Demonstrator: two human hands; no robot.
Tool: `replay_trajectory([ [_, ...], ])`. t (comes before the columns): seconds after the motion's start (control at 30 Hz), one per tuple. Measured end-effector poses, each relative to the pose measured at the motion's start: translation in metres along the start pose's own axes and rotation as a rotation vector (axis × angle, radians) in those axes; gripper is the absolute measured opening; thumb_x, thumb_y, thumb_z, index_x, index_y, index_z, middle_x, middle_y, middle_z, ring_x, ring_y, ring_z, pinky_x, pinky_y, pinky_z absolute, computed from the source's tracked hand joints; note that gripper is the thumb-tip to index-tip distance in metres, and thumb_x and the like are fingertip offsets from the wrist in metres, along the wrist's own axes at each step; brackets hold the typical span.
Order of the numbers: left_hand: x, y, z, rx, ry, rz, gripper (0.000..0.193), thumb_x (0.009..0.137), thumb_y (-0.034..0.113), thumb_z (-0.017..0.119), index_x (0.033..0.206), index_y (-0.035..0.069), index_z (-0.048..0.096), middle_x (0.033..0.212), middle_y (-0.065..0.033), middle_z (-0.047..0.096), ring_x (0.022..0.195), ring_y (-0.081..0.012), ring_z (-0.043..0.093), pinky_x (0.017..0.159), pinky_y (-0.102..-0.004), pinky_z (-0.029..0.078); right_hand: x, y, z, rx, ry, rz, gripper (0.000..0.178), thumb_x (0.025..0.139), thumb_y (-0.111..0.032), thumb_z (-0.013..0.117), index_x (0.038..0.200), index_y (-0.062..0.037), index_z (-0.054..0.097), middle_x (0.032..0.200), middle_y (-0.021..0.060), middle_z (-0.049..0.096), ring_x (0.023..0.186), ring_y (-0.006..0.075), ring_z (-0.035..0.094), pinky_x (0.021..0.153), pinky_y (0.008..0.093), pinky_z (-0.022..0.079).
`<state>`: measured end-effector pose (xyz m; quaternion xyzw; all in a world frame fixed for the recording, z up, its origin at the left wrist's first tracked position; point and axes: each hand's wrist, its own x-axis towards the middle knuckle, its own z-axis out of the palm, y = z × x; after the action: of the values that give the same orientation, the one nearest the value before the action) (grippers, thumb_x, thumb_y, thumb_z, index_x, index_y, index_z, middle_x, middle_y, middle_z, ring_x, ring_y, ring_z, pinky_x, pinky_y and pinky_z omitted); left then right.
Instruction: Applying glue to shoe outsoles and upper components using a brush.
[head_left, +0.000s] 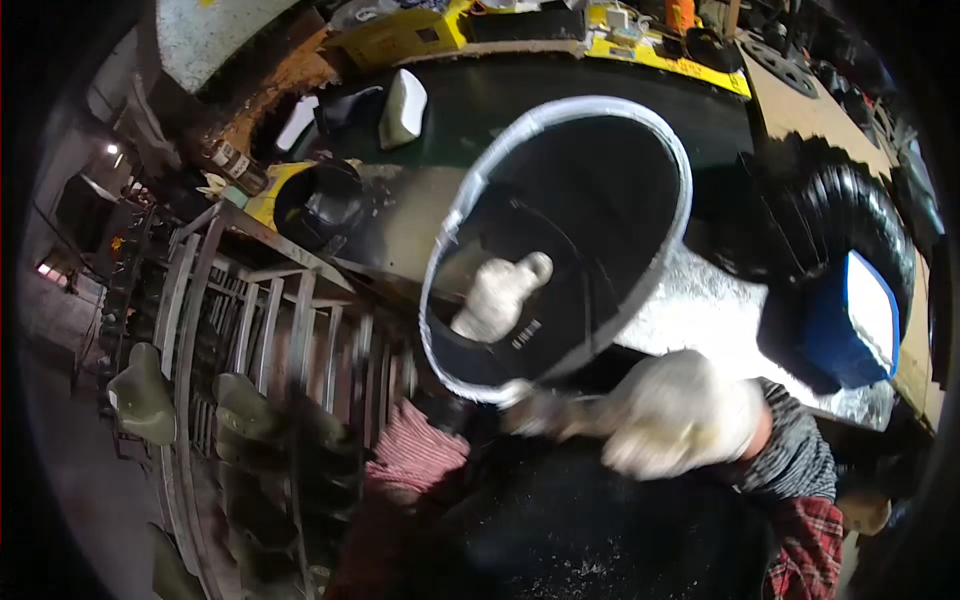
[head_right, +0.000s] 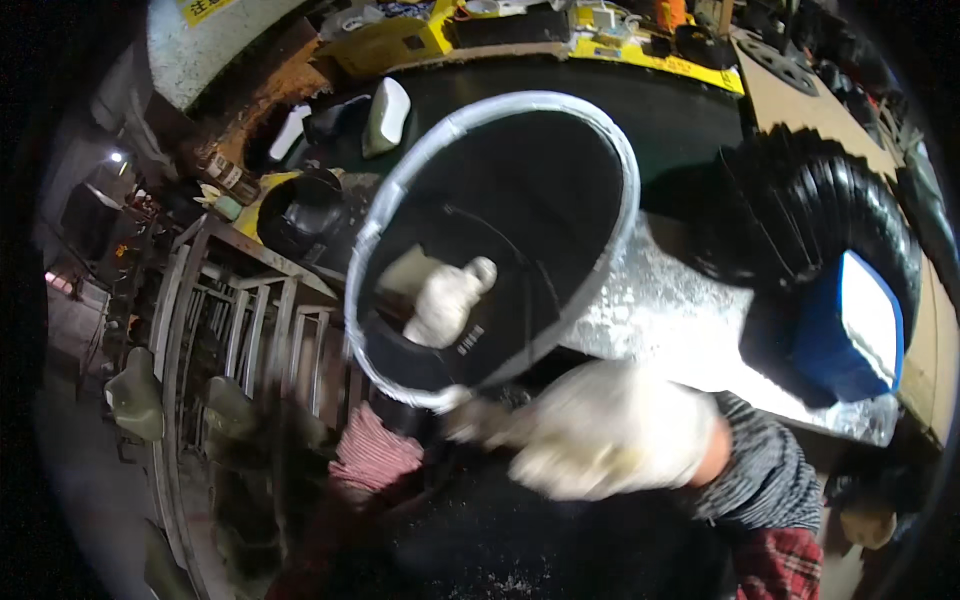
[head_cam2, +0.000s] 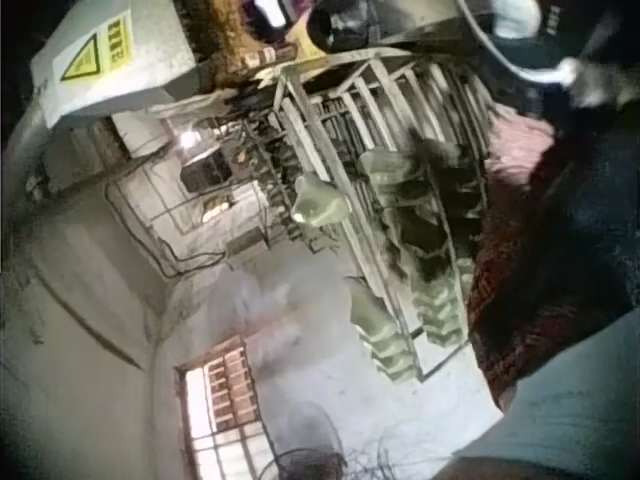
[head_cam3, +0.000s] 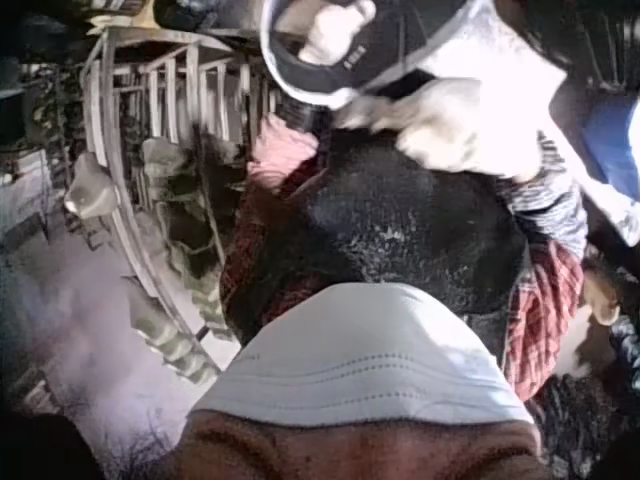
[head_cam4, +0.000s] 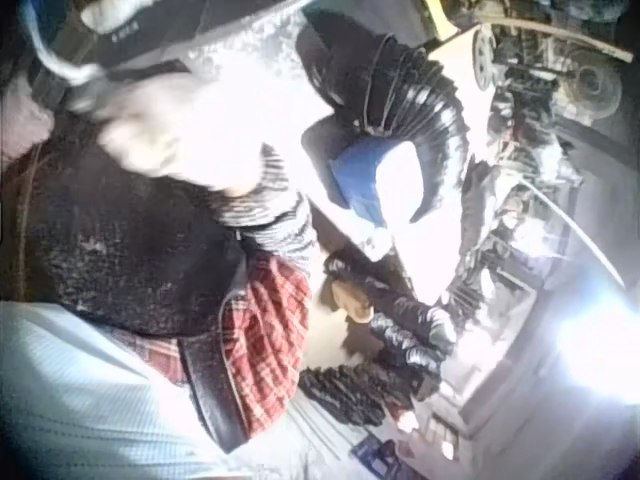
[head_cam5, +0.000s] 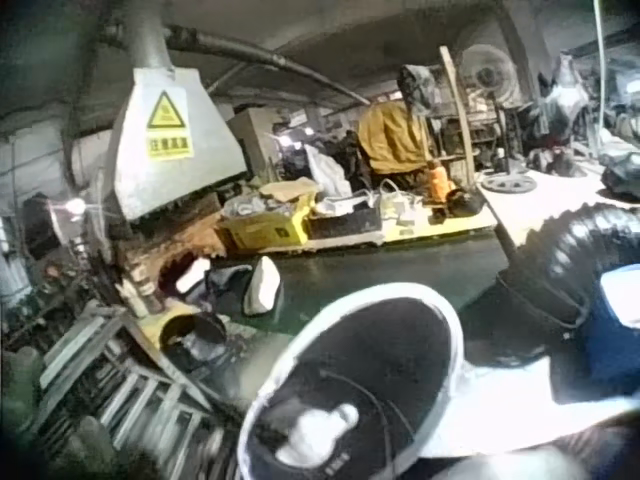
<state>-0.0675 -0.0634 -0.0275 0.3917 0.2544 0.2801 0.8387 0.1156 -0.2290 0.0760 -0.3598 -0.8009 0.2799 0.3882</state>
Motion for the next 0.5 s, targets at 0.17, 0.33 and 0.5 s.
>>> replay_trajectory([
  [0.17, -0.035, 0.042, 0.026, 0.075, -0.022, -0.111, 0.017, 0.095, 0.009, 0.047, 0.1, 0.0, 0.061, 0.091, -0.0114, 0.068, 0.076, -0.0186, 0.068, 0.065, -0.0268, 0.055, -0.068, 0.004, -0.005, 0.114, 0.813, 0.536, 0.013, 0.09, 0.001, 0.058, 0.098, 0.0071, 0.065, 0.079, 0.0093, 0.068, 0.061, 0.0093, 0.061, 0.052, 0.0187, 0.049],
  [0.33, -0.06, 0.027, 0.051, 1.096, 0.062, 0.608, 0.02, 0.095, 0.013, 0.052, 0.107, -0.002, 0.061, 0.094, -0.0057, 0.066, 0.083, -0.0148, 0.062, 0.072, -0.027, 0.051, -0.069, 0.016, -0.022, -0.097, 0.546, 0.367, 0.013, 0.087, -0.008, 0.068, 0.093, 0.0036, 0.067, 0.077, 0.0057, 0.065, 0.065, 0.0128, 0.061, 0.06, 0.0217, 0.049],
  [0.5, -0.062, 0.011, 0.043, 1.214, 0.225, 0.558, 0.02, 0.094, 0.013, 0.054, 0.107, -0.001, 0.061, 0.094, -0.0049, 0.065, 0.084, -0.0134, 0.06, 0.075, -0.0284, 0.049, -0.066, 0.051, -0.049, -0.213, 0.909, 0.258, 0.024, 0.097, -0.007, 0.047, 0.111, 0.0083, 0.06, 0.097, 0.0125, 0.065, 0.08, 0.0144, 0.064, 0.074, 0.0219, 0.052],
])
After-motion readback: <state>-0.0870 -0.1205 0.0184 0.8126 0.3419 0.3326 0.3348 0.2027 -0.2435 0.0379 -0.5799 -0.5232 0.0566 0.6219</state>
